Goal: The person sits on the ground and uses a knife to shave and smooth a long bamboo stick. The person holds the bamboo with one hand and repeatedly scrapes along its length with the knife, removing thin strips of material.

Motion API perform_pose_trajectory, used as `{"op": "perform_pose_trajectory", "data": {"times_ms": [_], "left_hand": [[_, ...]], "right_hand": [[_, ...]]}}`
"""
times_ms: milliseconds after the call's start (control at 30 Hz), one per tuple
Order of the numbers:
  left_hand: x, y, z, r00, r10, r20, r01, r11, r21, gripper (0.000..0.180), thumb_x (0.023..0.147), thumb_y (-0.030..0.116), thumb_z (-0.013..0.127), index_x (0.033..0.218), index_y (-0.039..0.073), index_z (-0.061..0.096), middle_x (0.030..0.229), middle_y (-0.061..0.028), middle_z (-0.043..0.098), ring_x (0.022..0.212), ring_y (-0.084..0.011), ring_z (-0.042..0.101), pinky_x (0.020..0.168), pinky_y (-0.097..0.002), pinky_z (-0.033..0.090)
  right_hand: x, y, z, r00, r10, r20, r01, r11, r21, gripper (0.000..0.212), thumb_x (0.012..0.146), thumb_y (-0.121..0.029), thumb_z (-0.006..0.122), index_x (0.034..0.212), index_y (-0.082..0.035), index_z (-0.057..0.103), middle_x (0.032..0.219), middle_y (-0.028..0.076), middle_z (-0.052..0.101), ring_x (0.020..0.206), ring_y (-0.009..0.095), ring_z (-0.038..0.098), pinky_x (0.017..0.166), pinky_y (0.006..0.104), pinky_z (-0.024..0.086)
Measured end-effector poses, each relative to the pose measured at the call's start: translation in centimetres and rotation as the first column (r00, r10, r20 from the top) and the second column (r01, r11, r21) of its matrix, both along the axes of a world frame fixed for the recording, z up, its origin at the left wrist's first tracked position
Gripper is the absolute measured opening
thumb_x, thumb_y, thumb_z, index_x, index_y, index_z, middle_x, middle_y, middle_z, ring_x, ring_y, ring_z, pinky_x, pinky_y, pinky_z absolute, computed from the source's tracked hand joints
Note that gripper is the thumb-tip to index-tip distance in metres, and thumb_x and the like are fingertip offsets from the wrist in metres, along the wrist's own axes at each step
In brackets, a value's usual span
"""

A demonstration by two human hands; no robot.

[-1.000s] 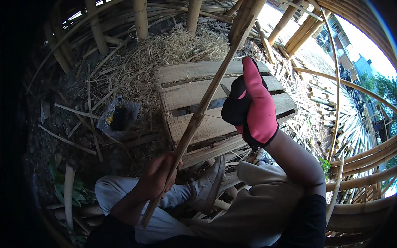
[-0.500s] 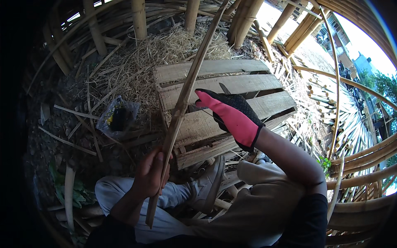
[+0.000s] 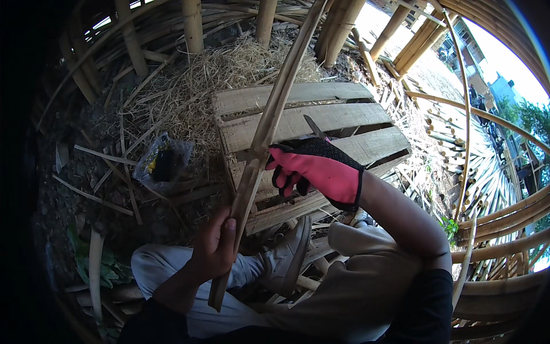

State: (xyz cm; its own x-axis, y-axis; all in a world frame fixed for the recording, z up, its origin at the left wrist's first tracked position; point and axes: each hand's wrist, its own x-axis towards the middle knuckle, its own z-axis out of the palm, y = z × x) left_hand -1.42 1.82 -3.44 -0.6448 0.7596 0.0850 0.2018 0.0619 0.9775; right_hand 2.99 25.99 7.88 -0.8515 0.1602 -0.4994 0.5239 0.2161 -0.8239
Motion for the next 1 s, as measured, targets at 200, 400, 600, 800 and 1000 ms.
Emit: {"op": "perform_pose_trajectory", "data": {"times_ms": [200,400,600,800,1000], "left_hand": [[0.5,0.2,0.3,0.992,0.033,-0.122,-0.041,0.998,-0.058,0.018,0.1,0.016,0.046,0.105,-0.001,0.051,0.065,-0.0158,0.054,0.052,-0.0248,0.056,0.052,-0.037,0.04],[0.4,0.1,-0.3,0.977,0.04,-0.211,-0.053,0.997,-0.058,0.022,0.101,0.017,0.045,0.111,-0.002,0.052,0.063,-0.0154,0.054,0.051,-0.0247,0.057,0.052,-0.0357,0.042],[0.5,0.1,-0.9,0.988,-0.091,0.122,0.085,0.995,0.057,0.026,0.105,0.022,0.035,0.111,0.002,0.051,0.057,-0.0045,0.05,0.044,-0.0124,0.049,0.045,-0.028,0.039],[-0.2,-0.3,0.3,0.824,-0.312,0.472,0.243,0.948,0.204,0.031,0.107,0.03,0.025,0.109,0.007,0.046,0.047,-0.0014,0.042,0.032,-0.0082,0.038,0.034,-0.0233,0.034],[-0.5,-1.0,0.8,0.72,-0.419,0.552,0.315,0.907,0.279,0.035,0.107,0.036,0.027,0.108,0.007,0.047,0.046,-0.0003,0.041,0.032,-0.0076,0.038,0.035,-0.023,0.033]], "right_hand": [[0.3,0.8,-0.2,1.0,0.01,-0.01,-0.01,0.999,-0.052,0.045,0.099,-0.047,0.052,0.108,-0.005,0.067,0.077,-0.001,0.061,0.065,0.008,0.057,0.058,0.0223,0.041],[0.2,0.8,-1.0,0.983,0.101,-0.156,-0.072,0.981,0.182,0.036,0.099,-0.036,0.053,0.095,-0.004,0.071,0.07,0.0,0.055,0.057,0.011,0.048,0.056,0.0262,0.041],[-0.2,1.4,-3.9,0.728,0.539,-0.424,0.097,0.531,0.842,0.032,0.097,-0.031,0.056,0.09,-0.002,0.069,0.068,0.015,0.059,0.061,0.032,0.055,0.06,0.0365,0.045],[-0.4,-1.3,-0.5,0.912,0.31,-0.27,0.103,0.462,0.881,0.038,0.09,-0.037,0.066,0.07,-0.004,0.067,0.058,0.016,0.057,0.055,0.033,0.058,0.056,0.0398,0.046],[-0.1,-0.2,0.1,0.651,0.715,-0.256,0.333,0.034,0.942,0.048,0.082,-0.056,0.069,0.057,-0.015,0.068,0.046,0.004,0.053,0.043,0.022,0.055,0.042,0.0342,0.04]]}}
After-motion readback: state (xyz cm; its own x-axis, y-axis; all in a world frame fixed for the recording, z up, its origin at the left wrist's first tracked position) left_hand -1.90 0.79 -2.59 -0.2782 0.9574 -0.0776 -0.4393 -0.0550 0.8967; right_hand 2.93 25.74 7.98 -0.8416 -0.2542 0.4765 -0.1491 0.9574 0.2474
